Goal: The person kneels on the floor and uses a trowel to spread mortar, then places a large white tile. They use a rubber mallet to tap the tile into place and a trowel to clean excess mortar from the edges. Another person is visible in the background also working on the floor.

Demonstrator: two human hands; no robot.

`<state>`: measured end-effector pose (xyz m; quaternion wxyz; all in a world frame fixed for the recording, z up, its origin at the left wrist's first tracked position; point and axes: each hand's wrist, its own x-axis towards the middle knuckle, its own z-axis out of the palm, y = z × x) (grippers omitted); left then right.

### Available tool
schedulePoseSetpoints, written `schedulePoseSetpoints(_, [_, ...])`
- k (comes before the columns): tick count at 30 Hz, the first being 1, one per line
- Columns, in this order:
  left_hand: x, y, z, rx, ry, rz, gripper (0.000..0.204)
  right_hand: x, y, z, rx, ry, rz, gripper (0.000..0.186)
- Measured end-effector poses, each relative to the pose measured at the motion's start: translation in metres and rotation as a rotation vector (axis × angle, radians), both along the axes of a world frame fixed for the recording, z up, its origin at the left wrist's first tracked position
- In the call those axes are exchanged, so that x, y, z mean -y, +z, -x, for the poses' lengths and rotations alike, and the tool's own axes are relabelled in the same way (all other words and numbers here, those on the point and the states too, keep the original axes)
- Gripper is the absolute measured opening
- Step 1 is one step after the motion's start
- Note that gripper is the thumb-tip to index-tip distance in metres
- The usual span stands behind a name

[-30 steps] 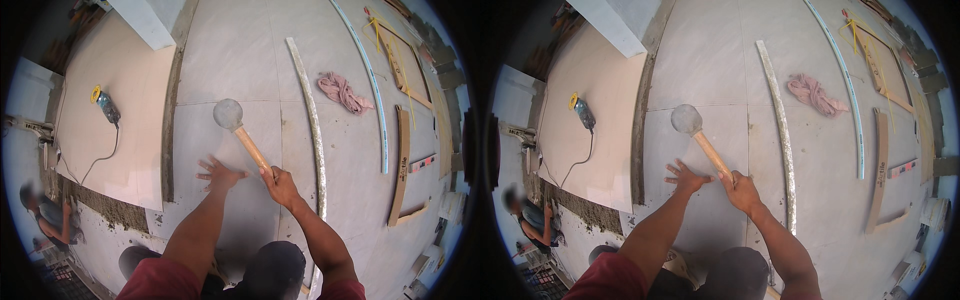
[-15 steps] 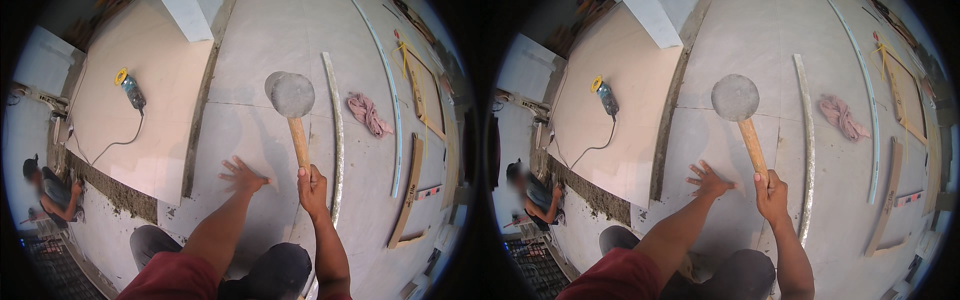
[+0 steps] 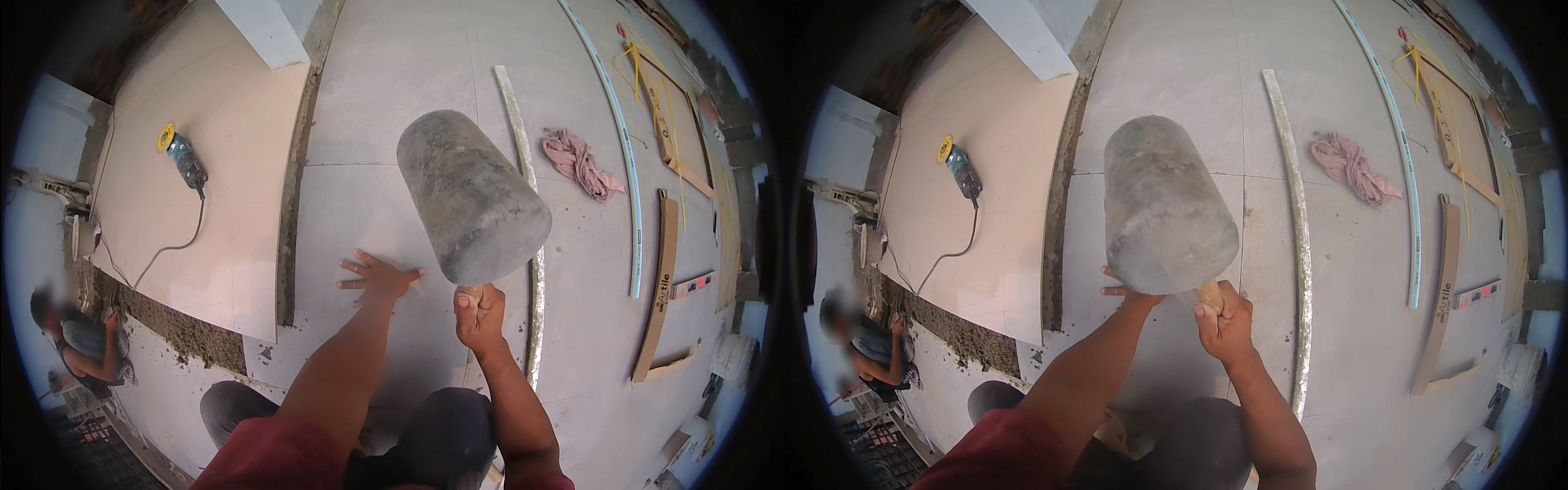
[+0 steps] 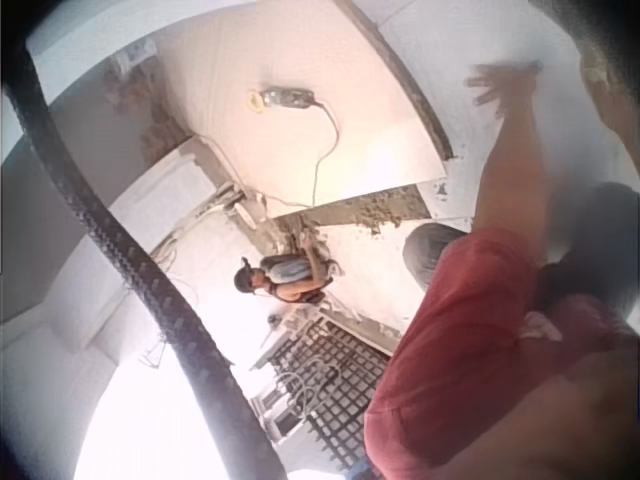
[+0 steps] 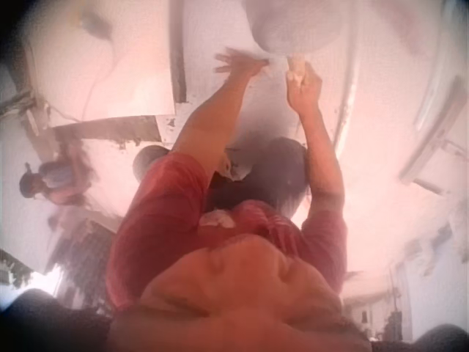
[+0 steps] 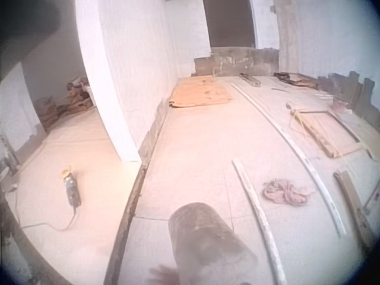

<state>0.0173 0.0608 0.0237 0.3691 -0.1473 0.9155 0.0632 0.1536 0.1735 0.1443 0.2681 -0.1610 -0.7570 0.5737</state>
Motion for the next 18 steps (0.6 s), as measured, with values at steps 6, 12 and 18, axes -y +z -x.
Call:
schedulePoseSetpoints(6, [-0.024, 0.038, -0.005, 0.103, 0.022, 0.001, 0.151, -0.033, -0.024, 0.001, 0.804, 0.058, 0.084, 0.046])
schedulePoseSetpoints(12, [-0.001, -0.018, 0.008, -0.003, 0.039, -0.038, 0.152, -0.012, 0.025, 0.008, 0.169, 0.059, 0.024, 0.051])
schedulePoseSetpoints(18, [-0.026, 0.028, 0.000, 0.124, 0.047, 0.027, 0.154, -0.034, -0.030, -0.007, 0.836, 0.058, 0.108, 0.047])
